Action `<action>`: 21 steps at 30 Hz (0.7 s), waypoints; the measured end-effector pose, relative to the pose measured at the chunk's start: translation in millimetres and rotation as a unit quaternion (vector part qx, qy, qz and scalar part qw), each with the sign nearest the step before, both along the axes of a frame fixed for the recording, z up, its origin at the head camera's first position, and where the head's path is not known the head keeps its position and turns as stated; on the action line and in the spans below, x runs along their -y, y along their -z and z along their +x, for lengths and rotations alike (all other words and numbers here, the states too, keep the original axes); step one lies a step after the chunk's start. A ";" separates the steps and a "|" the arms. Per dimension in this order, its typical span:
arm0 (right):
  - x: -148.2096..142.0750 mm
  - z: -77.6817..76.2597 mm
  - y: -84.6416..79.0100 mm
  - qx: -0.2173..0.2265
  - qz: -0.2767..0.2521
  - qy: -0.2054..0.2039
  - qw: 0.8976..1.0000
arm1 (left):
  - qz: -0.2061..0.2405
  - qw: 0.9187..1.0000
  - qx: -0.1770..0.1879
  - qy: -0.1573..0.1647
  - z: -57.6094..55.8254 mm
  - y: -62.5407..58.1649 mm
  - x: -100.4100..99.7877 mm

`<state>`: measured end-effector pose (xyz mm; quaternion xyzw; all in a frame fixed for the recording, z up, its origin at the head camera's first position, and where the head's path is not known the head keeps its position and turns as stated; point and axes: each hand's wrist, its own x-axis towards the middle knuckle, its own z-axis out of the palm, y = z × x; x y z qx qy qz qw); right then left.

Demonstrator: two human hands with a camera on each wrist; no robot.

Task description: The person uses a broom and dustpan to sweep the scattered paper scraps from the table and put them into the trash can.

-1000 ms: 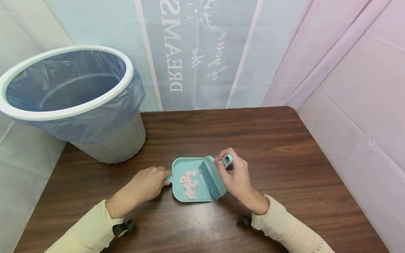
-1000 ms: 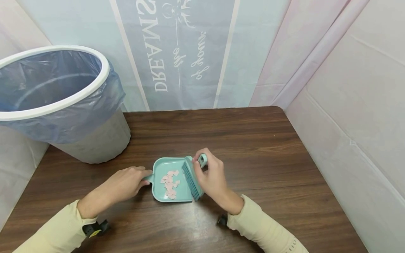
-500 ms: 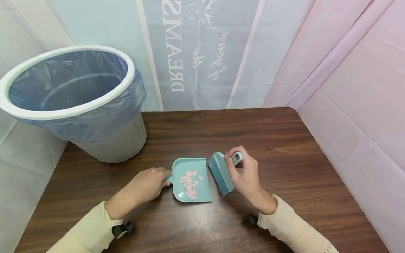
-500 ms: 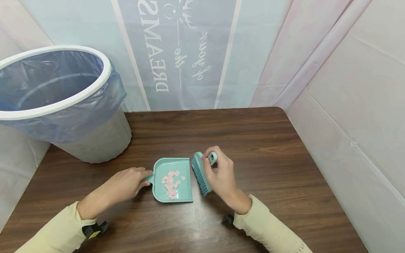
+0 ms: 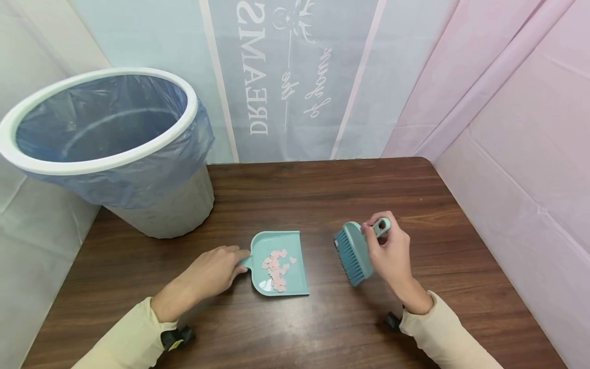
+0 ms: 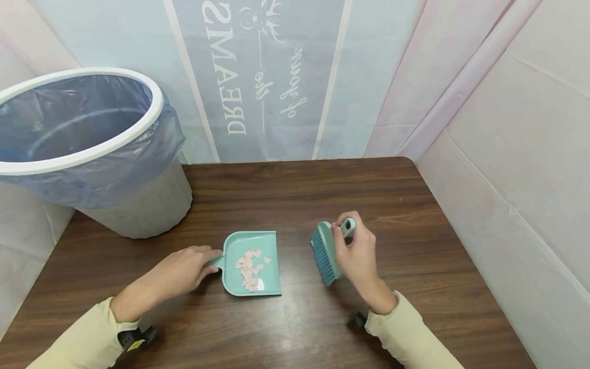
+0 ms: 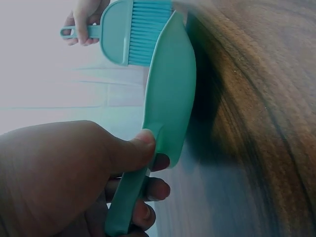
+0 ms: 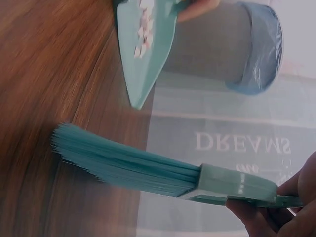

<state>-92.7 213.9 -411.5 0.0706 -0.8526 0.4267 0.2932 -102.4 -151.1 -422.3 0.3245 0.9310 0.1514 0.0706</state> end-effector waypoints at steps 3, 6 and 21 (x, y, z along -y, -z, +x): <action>-9.8 2.2 0.2 0.002 0.003 0.015 1.000 | 0.005 1.000 0.004 -0.002 1.0 0.7 0.5; -18.3 4.5 -1.6 0.010 0.005 0.032 0.999 | 0.012 1.000 0.007 -0.003 2.3 1.2 1.1; -41.8 9.6 -7.5 0.031 0.006 0.085 0.996 | 0.029 0.999 -0.031 -0.004 5.7 5.0 5.8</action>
